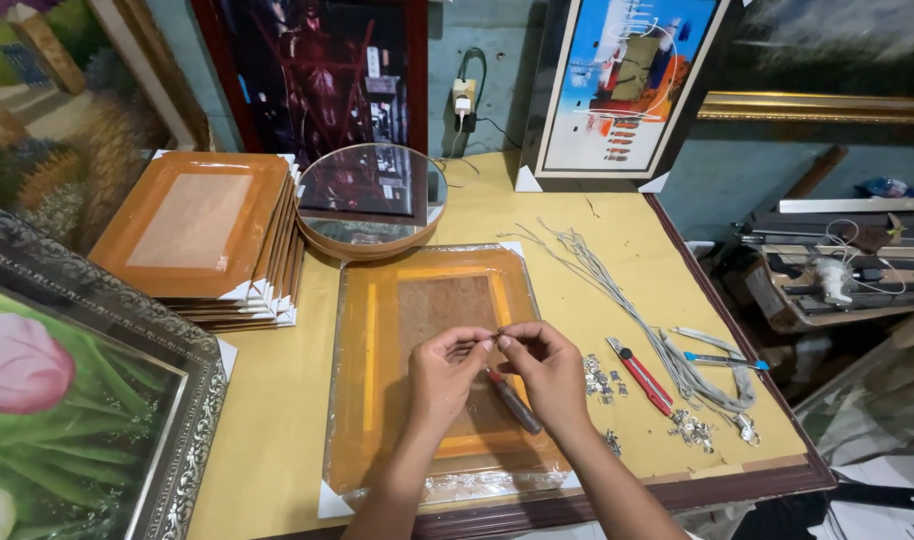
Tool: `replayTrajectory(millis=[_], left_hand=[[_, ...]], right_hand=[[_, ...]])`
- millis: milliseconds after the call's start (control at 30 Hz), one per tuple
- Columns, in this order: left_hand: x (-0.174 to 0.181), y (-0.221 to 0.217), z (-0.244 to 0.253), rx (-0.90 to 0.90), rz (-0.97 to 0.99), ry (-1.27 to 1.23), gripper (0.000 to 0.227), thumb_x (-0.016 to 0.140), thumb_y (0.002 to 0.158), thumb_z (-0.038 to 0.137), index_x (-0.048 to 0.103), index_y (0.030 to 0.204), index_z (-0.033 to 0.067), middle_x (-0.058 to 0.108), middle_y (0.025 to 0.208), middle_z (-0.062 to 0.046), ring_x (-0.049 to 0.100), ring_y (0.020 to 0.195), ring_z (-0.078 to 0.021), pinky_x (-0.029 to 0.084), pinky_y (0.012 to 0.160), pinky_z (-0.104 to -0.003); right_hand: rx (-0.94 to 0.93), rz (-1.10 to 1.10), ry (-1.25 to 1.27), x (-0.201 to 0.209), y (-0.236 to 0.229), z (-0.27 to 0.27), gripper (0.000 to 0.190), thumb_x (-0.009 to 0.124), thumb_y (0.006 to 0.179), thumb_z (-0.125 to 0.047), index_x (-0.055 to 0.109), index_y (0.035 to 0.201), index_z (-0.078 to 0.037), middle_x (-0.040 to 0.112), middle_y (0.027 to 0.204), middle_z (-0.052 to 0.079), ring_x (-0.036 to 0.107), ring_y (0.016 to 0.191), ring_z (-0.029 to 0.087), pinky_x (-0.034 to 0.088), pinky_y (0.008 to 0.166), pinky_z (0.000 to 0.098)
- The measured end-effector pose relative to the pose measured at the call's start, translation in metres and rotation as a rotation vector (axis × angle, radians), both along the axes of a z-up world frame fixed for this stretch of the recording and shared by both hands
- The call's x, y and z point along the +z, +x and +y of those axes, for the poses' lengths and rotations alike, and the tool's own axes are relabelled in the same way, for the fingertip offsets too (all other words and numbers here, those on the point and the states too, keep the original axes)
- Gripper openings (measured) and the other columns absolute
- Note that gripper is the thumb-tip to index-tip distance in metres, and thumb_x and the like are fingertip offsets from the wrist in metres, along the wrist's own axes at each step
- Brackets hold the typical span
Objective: Attaching a hanging wire to the back of a picture frame using screws and a screwdriver.
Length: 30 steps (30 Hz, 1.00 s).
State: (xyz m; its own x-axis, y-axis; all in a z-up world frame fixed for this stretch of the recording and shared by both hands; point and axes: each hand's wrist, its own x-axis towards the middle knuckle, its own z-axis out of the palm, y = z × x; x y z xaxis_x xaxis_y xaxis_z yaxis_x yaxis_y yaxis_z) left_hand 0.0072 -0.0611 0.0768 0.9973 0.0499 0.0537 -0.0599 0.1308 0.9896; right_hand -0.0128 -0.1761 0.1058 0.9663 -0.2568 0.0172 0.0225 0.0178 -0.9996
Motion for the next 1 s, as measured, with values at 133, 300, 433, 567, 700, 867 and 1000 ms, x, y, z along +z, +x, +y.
replayTrajectory(millis=[133, 300, 433, 567, 700, 867, 1000], left_hand=[[0.009, -0.005, -0.001, -0.010, 0.015, -0.029, 0.016, 0.068, 0.068, 0.002, 0.069, 0.085, 0.0028, 0.069, 0.075, -0.011, 0.062, 0.067, -0.0089, 0.055, 0.059, -0.020], [0.015, -0.008, 0.000, -0.032, -0.004, 0.014, 0.022, 0.074, 0.062, 0.006, 0.070, 0.084, 0.0049, 0.069, 0.077, -0.010, 0.064, 0.067, -0.0081, 0.054, 0.063, -0.018], [0.028, -0.013, 0.003, -0.028, 0.017, 0.066, 0.020, 0.071, 0.065, 0.007, 0.070, 0.085, 0.0051, 0.069, 0.076, -0.009, 0.065, 0.067, -0.0081, 0.055, 0.062, -0.020], [0.030, -0.013, 0.004, -0.021, 0.024, 0.148, 0.017, 0.070, 0.066, 0.008, 0.071, 0.083, 0.0079, 0.070, 0.076, -0.007, 0.066, 0.067, -0.0085, 0.055, 0.061, -0.020], [0.030, -0.011, 0.005, -0.057, -0.019, 0.097, 0.017, 0.069, 0.066, 0.005, 0.069, 0.084, 0.0066, 0.069, 0.077, -0.012, 0.066, 0.070, -0.0105, 0.055, 0.064, -0.020], [0.031, -0.011, 0.006, -0.098, -0.077, 0.056, 0.030, 0.067, 0.066, -0.001, 0.061, 0.095, 0.0042, 0.068, 0.081, -0.017, 0.065, 0.073, -0.0147, 0.055, 0.070, -0.024], [0.032, -0.008, 0.008, -0.097, -0.091, 0.035, 0.028, 0.067, 0.069, 0.002, 0.056, 0.095, 0.0037, 0.068, 0.080, -0.017, 0.064, 0.072, -0.0141, 0.055, 0.071, -0.024]], right_hand=[[0.004, -0.032, -0.001, -0.008, 0.002, -0.006, 0.014, 0.065, 0.073, 0.002, 0.063, 0.086, 0.007, 0.063, 0.078, 0.018, 0.058, 0.072, 0.019, 0.057, 0.058, 0.0344], [-0.019, -0.129, -0.036, -0.014, 0.002, -0.009, 0.013, 0.067, 0.072, 0.003, 0.062, 0.084, 0.006, 0.063, 0.071, 0.015, 0.058, 0.068, 0.016, 0.057, 0.056, 0.0311], [-0.027, -0.164, -0.127, -0.010, 0.000, -0.009, 0.014, 0.067, 0.072, 0.003, 0.062, 0.085, 0.005, 0.065, 0.072, 0.016, 0.060, 0.068, 0.017, 0.057, 0.055, 0.0302], [-0.014, -0.174, -0.144, -0.012, 0.001, -0.012, 0.019, 0.069, 0.070, 0.003, 0.062, 0.087, 0.004, 0.065, 0.074, 0.014, 0.060, 0.070, 0.016, 0.058, 0.057, 0.0295], [0.003, -0.163, -0.104, -0.012, 0.000, -0.013, 0.018, 0.067, 0.071, 0.004, 0.061, 0.087, 0.004, 0.064, 0.073, 0.014, 0.058, 0.070, 0.016, 0.058, 0.057, 0.0305], [0.004, -0.165, -0.073, -0.015, 0.002, -0.015, 0.016, 0.067, 0.071, 0.004, 0.063, 0.086, 0.004, 0.064, 0.074, 0.014, 0.059, 0.070, 0.016, 0.058, 0.056, 0.0317], [0.024, -0.172, -0.113, -0.007, -0.002, -0.013, 0.012, 0.067, 0.071, 0.005, 0.065, 0.083, 0.004, 0.066, 0.075, 0.015, 0.061, 0.070, 0.018, 0.058, 0.054, 0.0324]])
